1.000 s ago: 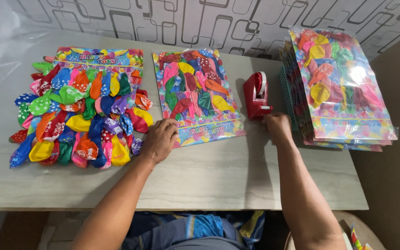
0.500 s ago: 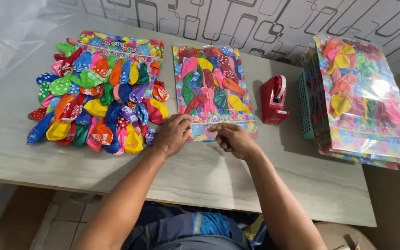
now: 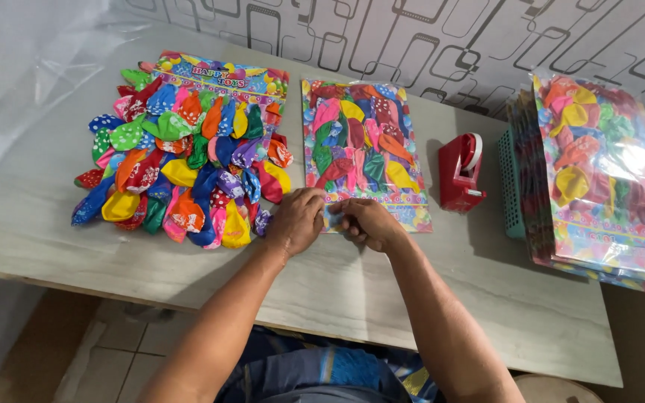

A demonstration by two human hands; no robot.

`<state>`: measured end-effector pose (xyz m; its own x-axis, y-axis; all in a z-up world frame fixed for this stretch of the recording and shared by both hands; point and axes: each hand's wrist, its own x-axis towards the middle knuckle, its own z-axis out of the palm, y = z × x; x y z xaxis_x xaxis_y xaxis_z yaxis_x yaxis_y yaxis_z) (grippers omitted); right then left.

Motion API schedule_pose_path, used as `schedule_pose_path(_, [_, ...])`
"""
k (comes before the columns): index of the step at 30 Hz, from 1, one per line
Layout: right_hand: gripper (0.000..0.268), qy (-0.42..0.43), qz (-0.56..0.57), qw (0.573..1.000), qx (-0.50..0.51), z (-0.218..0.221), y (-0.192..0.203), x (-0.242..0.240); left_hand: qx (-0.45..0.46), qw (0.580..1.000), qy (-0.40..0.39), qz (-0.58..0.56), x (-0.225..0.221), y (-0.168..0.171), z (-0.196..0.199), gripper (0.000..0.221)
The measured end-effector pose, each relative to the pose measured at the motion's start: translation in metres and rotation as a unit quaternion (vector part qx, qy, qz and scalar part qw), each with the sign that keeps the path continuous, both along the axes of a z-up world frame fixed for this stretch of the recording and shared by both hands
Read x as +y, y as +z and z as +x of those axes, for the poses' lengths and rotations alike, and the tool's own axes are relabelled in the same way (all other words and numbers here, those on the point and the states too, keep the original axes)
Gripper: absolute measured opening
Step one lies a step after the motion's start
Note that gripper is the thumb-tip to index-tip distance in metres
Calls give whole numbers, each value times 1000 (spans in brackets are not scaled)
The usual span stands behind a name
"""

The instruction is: Organizing and packaging multiple packs of colorful balloons into larger plastic sleeves on a table.

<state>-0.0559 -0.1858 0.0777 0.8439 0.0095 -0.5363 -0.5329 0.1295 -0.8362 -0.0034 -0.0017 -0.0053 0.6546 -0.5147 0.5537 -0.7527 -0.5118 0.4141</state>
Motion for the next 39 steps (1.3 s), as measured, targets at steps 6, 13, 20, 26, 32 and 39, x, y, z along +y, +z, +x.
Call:
schedule_pose_path(6, [26,3,-10,1000,-6,0,3,1,33,999,17,8,-2,8,-2,19])
schedule_pose_path(13, [31,58,-113,991,-39,4,-7,-3,95,993,54,39,-8,13,-1,28])
schedule_pose_path(20, [44,110,-481,851,-178,-3,-20,-30,160,983,84,30,-13,21,1,42])
schedule_pose_path(26, [27,-65,-581,760,-285,-30,-38,-89,162,982,92,21,-14,27,-2,49])
schedule_pose_path(32, [22,-94,-609,751,-235,-50,-53,-115,168,977,116,64,-21,33,2,48])
schedule_pose_path(39, [21,-85,-603,758,-235,-55,-53,-113,187,966,159,83,-27,36,8,36])
